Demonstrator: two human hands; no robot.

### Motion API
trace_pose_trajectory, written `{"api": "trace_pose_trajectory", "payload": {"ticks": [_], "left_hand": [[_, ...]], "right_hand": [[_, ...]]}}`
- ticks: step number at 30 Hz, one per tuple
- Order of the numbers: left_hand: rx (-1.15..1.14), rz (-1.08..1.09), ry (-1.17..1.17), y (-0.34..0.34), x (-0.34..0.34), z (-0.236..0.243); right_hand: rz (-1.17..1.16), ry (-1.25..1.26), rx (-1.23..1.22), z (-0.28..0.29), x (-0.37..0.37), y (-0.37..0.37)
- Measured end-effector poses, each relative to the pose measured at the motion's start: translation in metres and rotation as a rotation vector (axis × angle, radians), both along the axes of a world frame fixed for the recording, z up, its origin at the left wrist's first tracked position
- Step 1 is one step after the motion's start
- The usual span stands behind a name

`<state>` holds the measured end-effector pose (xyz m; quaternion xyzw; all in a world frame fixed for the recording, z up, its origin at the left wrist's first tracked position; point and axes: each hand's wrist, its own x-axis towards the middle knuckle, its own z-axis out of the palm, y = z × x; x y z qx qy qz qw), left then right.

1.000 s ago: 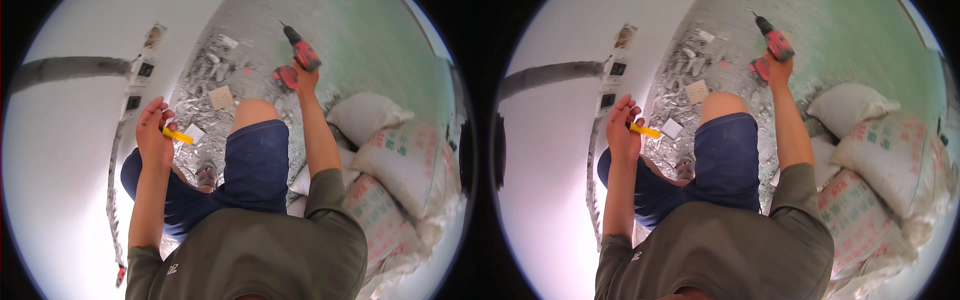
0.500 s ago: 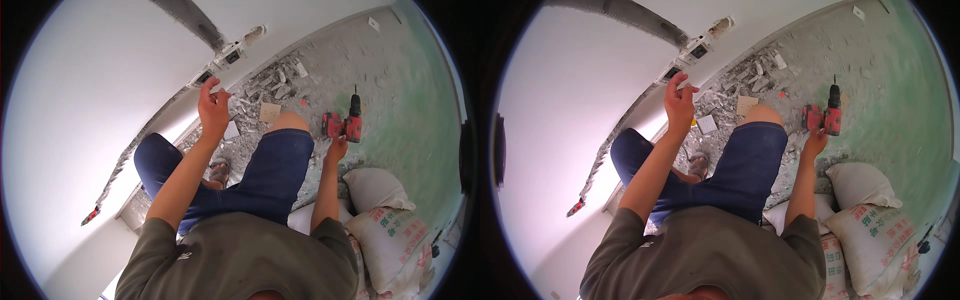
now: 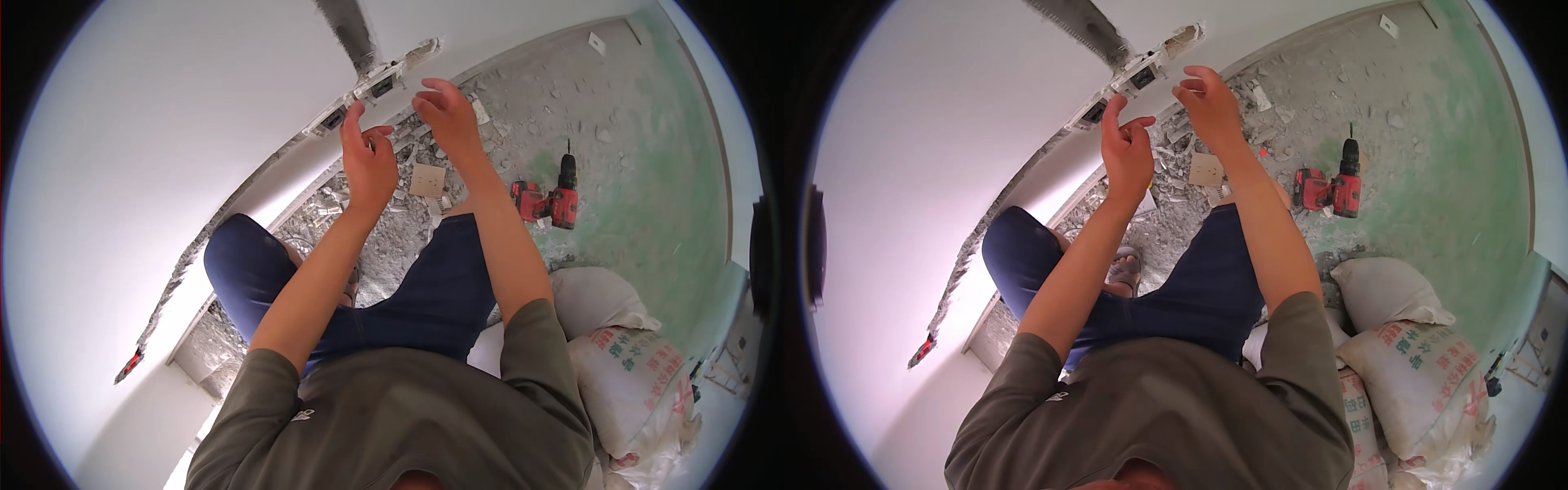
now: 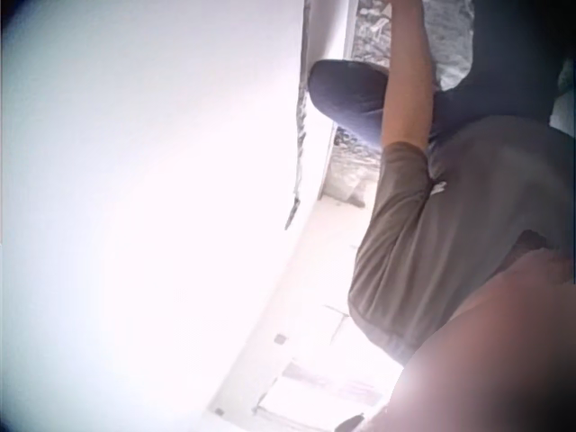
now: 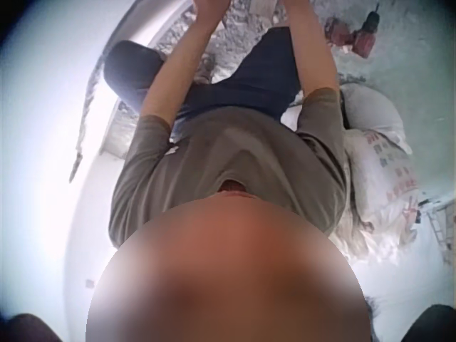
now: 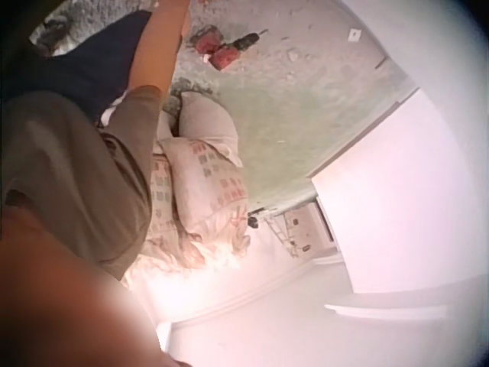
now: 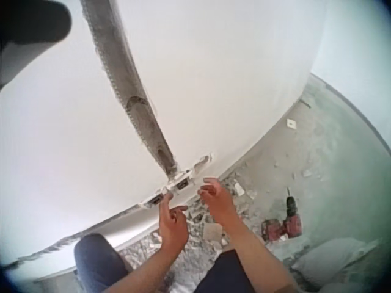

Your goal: Installing electrical sockets and faceplates into a wall during renovation.

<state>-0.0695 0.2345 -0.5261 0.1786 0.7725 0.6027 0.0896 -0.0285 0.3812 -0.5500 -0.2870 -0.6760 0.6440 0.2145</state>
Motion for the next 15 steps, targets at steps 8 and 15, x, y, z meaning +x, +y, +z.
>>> {"api": "trace_pose_trajectory", "payload": {"ticks": [8,15], "left_hand": [[-0.012,-0.008,0.021,-0.005,-0.008,0.001],[0.064,0.028,-0.128,-0.001,-0.005,0.002]], "right_hand": [[0.027,-0.034,-0.047,0.009,-0.033,-0.004],[-0.009,-0.04,-0.23,0.018,-0.039,-0.002]]}}
